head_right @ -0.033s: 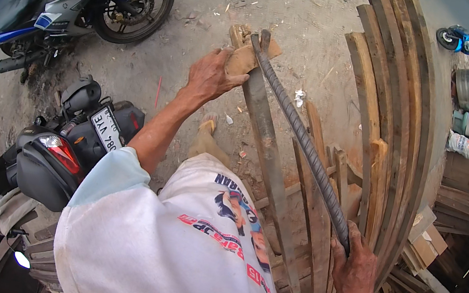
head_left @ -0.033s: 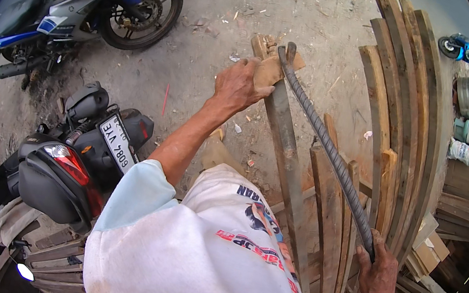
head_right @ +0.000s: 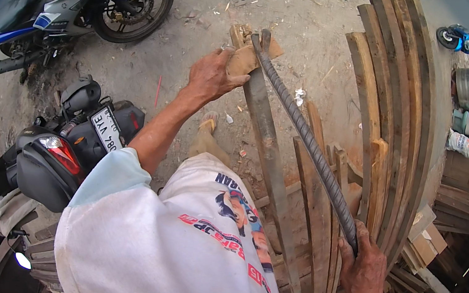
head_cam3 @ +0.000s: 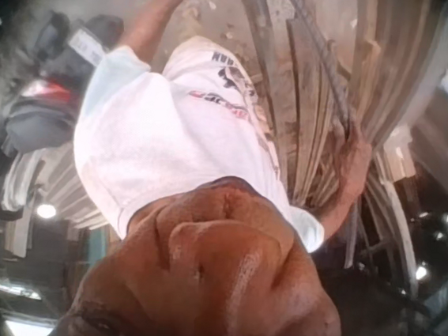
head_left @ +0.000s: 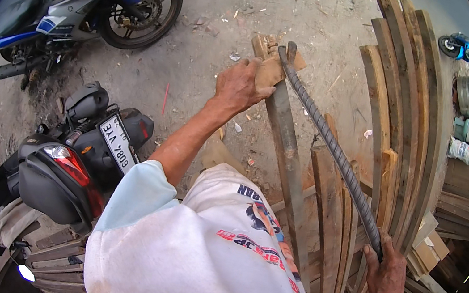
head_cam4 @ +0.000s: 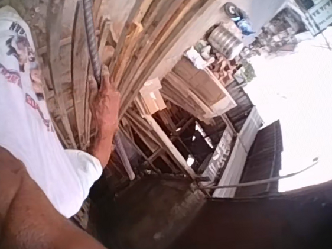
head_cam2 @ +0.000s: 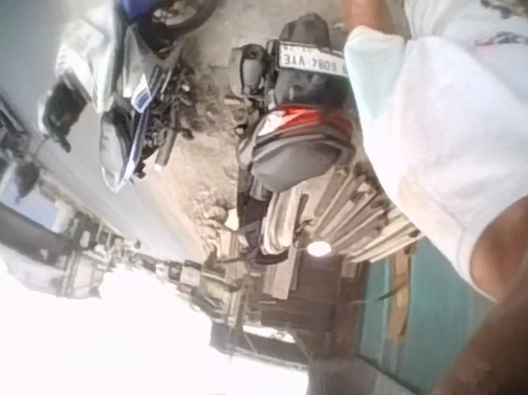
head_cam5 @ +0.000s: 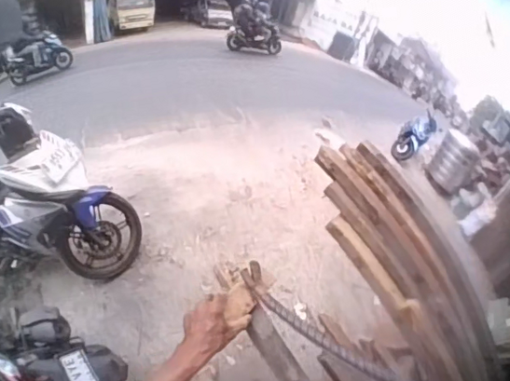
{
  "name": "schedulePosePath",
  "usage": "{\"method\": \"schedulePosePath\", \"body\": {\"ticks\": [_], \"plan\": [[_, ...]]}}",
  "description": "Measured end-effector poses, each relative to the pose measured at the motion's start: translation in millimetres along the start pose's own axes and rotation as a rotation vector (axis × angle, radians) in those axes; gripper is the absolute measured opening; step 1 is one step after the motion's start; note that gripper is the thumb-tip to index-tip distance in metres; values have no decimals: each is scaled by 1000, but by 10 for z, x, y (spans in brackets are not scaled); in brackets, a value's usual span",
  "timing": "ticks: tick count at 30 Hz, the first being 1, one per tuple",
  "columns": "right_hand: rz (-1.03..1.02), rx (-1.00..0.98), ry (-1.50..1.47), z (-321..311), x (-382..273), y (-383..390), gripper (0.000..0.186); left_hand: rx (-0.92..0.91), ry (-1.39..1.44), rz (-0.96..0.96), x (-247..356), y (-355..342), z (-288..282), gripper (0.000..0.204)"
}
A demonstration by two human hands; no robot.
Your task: The person uses a long metal rebar as a lever to bend and shape small pieces of wood. They repeatedly position the wood on a wooden workbench and apply force with the rebar to curve the material.
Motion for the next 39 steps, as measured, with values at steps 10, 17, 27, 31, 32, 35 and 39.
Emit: {"method": "schedulePosePath", "body": {"ticks": [10, 17, 27, 31, 32, 35, 39], "plan": [[127, 14, 409, -1467, -672, -428, 52, -43, 27, 12, -55, -41, -5, 78], [86, 210, 518, -1928, -349, -481, 61, -66, 51, 0, -68, -46, -27, 80], [172, 89, 491, -1965, -567, -501, 66, -43, 70, 11, -94, -29, -25, 81], [193, 58, 441, -1889, -618, -450, 61, -56, 71, 25, -96, -40, -25, 82], [187, 63, 466, -1873, -602, -444, 62, -64, 77, 16, -97, -40, -31, 82], [206, 30, 459, -1871, -676, -463, 63, -84, 82, -8, -89, -49, -51, 81], [130, 24, 501, -1847, -629, -473, 63, -102, 71, -30, -75, -67, -62, 81]]}}
Point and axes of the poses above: each hand's wrist, its own y-axis away from the middle knuckle, its own z-axis out of the palm, x = y × z, the point moved 1 cm from there along -y, towards the middle knuckle, and after that the axes turned 5 degrees about z, right-handed, at the moved point
